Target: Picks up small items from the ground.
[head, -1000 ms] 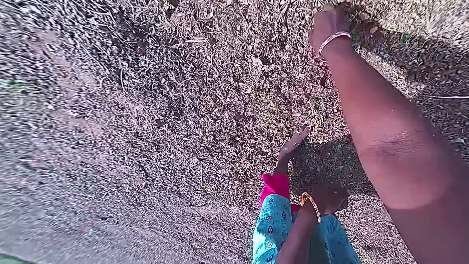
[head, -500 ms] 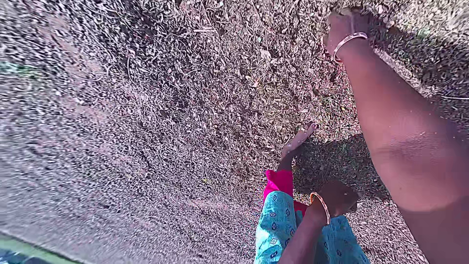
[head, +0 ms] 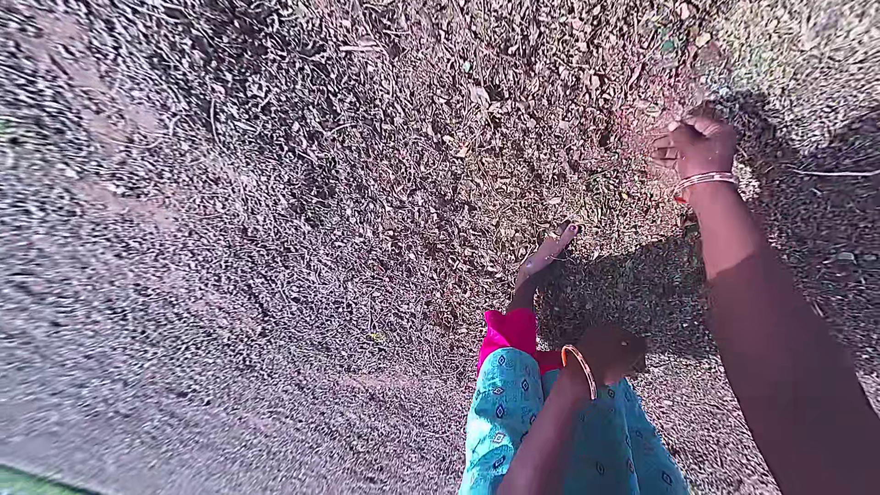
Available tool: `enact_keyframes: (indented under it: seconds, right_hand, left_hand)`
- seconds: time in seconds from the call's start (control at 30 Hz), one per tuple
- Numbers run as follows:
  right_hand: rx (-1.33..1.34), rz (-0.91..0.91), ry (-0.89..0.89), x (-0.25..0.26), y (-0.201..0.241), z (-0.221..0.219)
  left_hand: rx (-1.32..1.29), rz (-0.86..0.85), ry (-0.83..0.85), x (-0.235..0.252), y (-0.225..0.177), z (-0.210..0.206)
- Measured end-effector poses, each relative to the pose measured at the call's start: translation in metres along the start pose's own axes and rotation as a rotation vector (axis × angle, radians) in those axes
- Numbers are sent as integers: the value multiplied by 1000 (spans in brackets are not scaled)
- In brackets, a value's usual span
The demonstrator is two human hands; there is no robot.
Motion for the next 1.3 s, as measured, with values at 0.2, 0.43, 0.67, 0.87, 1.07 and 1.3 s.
enact_keyframes:
  seconds: [0.2,0.43,0.67,0.87,1.07,1.3]
  right_hand:
    - [274,-114,-178,-39,-75,24]
    - [1,-174,-19,-56,-87,-90]
    - [50,350,646,-138,14,-171]
    - [-637,110,382,-79,-99,-90]
    - [-892,167,1216,-194,-192,-102]
    - [-405,238,605,-168,-165,-33]
  left_hand:
    - [29,20,-27,9,3,-11]
    - [229,144,-28,22,30,-23]
    - [328,128,-106,28,45,-26]
    - [247,253,25,43,67,-33]
    - [289,269,39,41,63,-33]
    - [273,278,57,43,67,-40]
Point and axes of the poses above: each hand's wrist, its own x-axis towards the middle knuckle, its own z-axis out of the back of the hand, y = z × x, the point moved 7 cm from there along x, towards the middle knuckle, and after that the axes turned 6 degrees about y, right-handed, at the moved point
